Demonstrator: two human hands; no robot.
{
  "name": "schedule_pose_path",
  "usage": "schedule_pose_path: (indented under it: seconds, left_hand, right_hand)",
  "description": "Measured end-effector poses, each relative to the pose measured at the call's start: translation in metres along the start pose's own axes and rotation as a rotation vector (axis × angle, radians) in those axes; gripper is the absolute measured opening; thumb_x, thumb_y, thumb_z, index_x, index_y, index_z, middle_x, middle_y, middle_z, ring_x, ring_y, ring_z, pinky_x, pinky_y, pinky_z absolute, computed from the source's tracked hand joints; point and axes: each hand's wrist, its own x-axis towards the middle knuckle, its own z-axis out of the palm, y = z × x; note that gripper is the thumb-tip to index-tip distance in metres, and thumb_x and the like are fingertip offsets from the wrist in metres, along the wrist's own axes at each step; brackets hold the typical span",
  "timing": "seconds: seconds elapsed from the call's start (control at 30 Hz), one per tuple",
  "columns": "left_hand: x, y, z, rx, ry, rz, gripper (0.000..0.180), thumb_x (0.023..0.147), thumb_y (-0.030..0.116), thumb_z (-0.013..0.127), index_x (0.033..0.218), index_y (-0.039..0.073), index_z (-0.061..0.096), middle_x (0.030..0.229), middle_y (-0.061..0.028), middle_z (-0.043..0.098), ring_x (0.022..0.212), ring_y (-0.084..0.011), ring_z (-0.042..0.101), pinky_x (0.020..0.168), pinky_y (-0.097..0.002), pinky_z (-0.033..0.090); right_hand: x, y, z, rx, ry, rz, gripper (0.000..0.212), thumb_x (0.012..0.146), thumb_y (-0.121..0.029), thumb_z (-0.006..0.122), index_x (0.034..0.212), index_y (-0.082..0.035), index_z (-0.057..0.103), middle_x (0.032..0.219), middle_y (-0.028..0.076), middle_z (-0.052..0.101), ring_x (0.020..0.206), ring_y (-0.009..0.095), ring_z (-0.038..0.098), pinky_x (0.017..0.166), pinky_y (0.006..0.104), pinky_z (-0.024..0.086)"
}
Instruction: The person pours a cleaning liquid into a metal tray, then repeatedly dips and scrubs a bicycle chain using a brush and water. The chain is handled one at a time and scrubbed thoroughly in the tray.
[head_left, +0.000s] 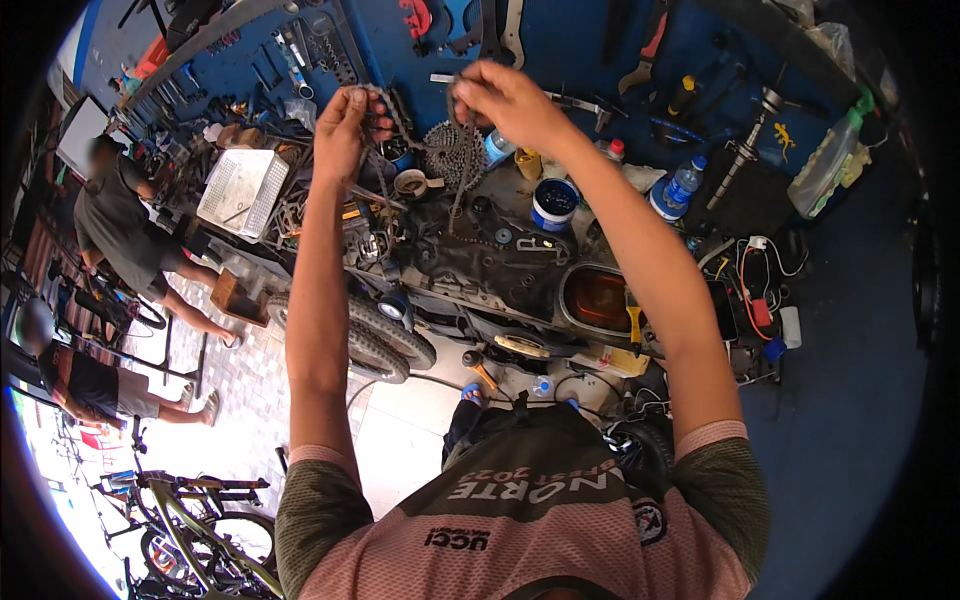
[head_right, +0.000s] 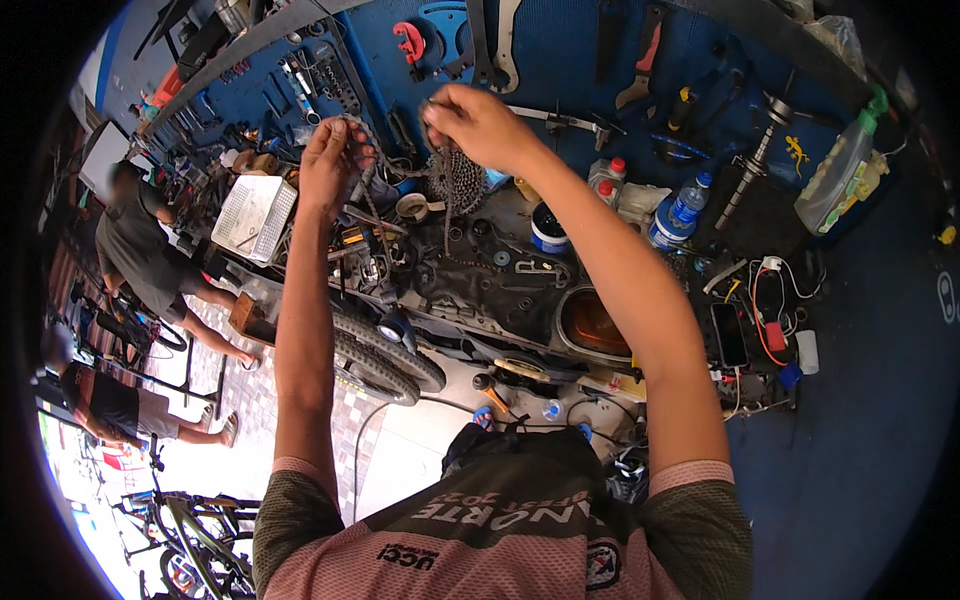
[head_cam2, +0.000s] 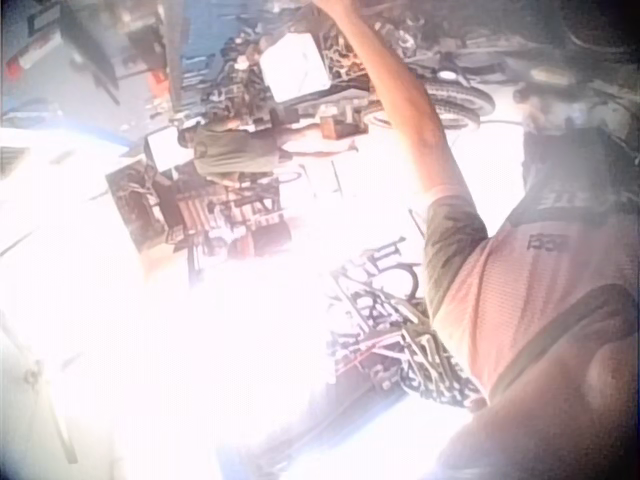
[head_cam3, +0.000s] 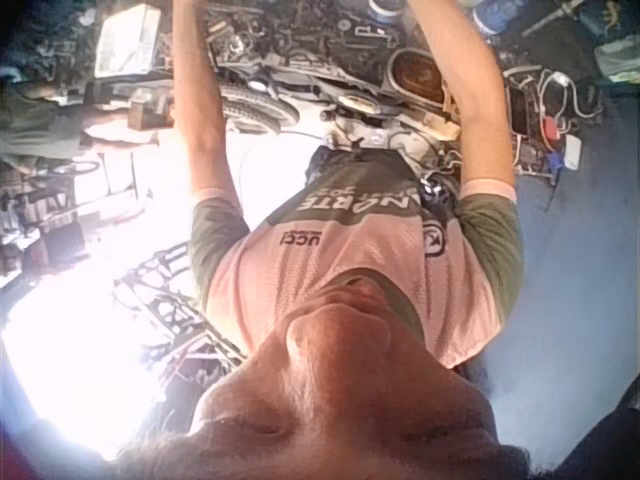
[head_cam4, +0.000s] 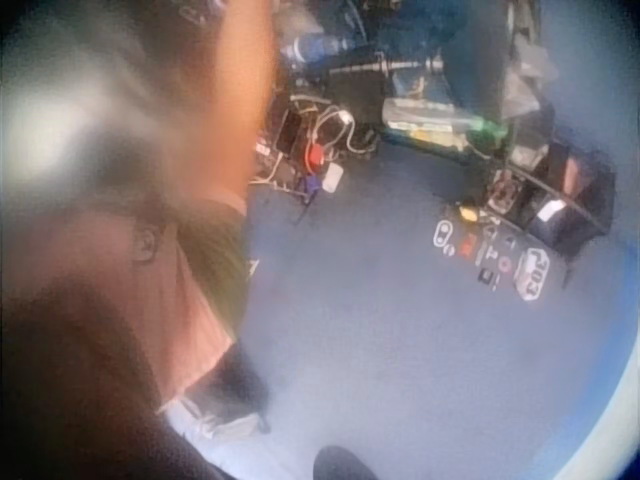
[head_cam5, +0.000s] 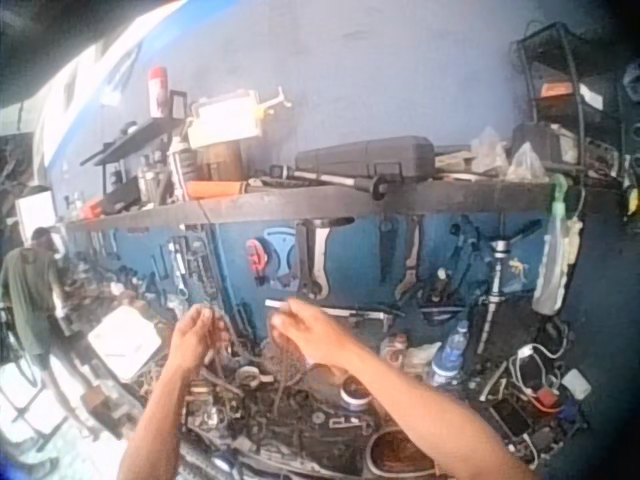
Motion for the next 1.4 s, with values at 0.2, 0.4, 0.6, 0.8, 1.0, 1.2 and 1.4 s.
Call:
schedule_pose_path:
  seconds: [0.2,0.4,0.6,0.8,1.0,1.2,1.4]
  left_hand:
    - [-0.023,-0.050,0.015,-0.152,0.025,-0.060,0.028,0.113,0.036,0.055,0.108,0.009,0.062,0.104,-0.0060,0.071,0.090,-0.0186,0.072,0.076,-0.0333,0.061]
    - [-0.041,-0.084,0.059,-0.192,-0.266,-0.102,0.036,0.114,0.042,0.050,0.106,0.008,0.059,0.125,-0.0172,0.073,0.112,-0.0276,0.073,0.089,-0.0392,0.060]
    - [-0.055,-0.071,0.109,-0.219,-0.412,-0.093,0.030,0.112,0.031,0.059,0.093,0.010,0.049,0.111,-0.0176,0.075,0.107,-0.0237,0.075,0.092,-0.0374,0.059]
    - [-0.042,-0.071,0.096,-0.119,-0.406,-0.073,0.033,0.105,0.010,0.070,0.089,0.014,0.041,0.081,-0.0032,0.065,0.078,-0.0141,0.070,0.069,-0.0304,0.057]
    - [-0.028,-0.046,0.079,-0.030,-0.376,-0.011,0.032,0.106,0.007,0.067,0.091,0.015,0.039,0.080,-0.0052,0.065,0.077,-0.0138,0.068,0.064,-0.0270,0.051]
    - [-0.014,-0.024,0.090,-0.010,-0.416,-0.005,0.015,0.107,0.008,0.065,0.105,0.009,0.050,0.088,-0.0100,0.075,0.085,-0.0147,0.074,0.063,-0.0261,0.051]
    - [0.002,-0.021,0.081,0.014,-0.511,-0.060,0.013,0.104,0.008,0.070,0.114,0.002,0.066,0.095,-0.0087,0.078,0.085,-0.0127,0.072,0.069,-0.0282,0.054]
  right_hand:
    - [0.067,-0.078,0.006,-0.108,0.049,-0.090,0.021,0.109,-0.025,0.063,0.107,-0.004,0.066,0.085,0.001,0.066,0.077,0.012,0.063,0.075,0.0306,0.053]
    - [0.091,-0.166,-0.005,-0.073,0.150,-0.155,0.021,0.111,-0.024,0.059,0.109,-0.003,0.062,0.078,0.003,0.061,0.057,0.013,0.059,0.052,0.0318,0.049]
    - [0.101,-0.188,-0.028,-0.075,0.169,-0.171,0.026,0.108,-0.026,0.060,0.095,-0.004,0.064,0.078,0.004,0.061,0.058,0.016,0.059,0.052,0.0329,0.049]
    - [0.069,-0.205,-0.083,0.191,0.083,-0.102,0.029,0.105,-0.028,0.065,0.082,-0.012,0.061,0.069,-0.002,0.057,0.063,0.014,0.060,0.064,0.0314,0.053]
    - [0.012,-0.228,-0.130,0.085,0.064,0.102,0.025,0.101,-0.032,0.073,0.089,-0.009,0.071,0.056,-0.011,0.051,0.058,0.008,0.058,0.067,0.0289,0.054]
    - [-0.022,-0.237,-0.152,0.228,0.111,-0.093,0.027,0.105,-0.030,0.066,0.098,-0.006,0.073,0.062,-0.007,0.061,0.066,0.013,0.065,0.071,0.0307,0.056]
    - [-0.065,-0.249,-0.188,0.281,0.173,-0.195,0.025,0.106,-0.029,0.060,0.098,-0.008,0.072,0.082,0.001,0.074,0.085,0.020,0.073,0.079,0.0346,0.058]
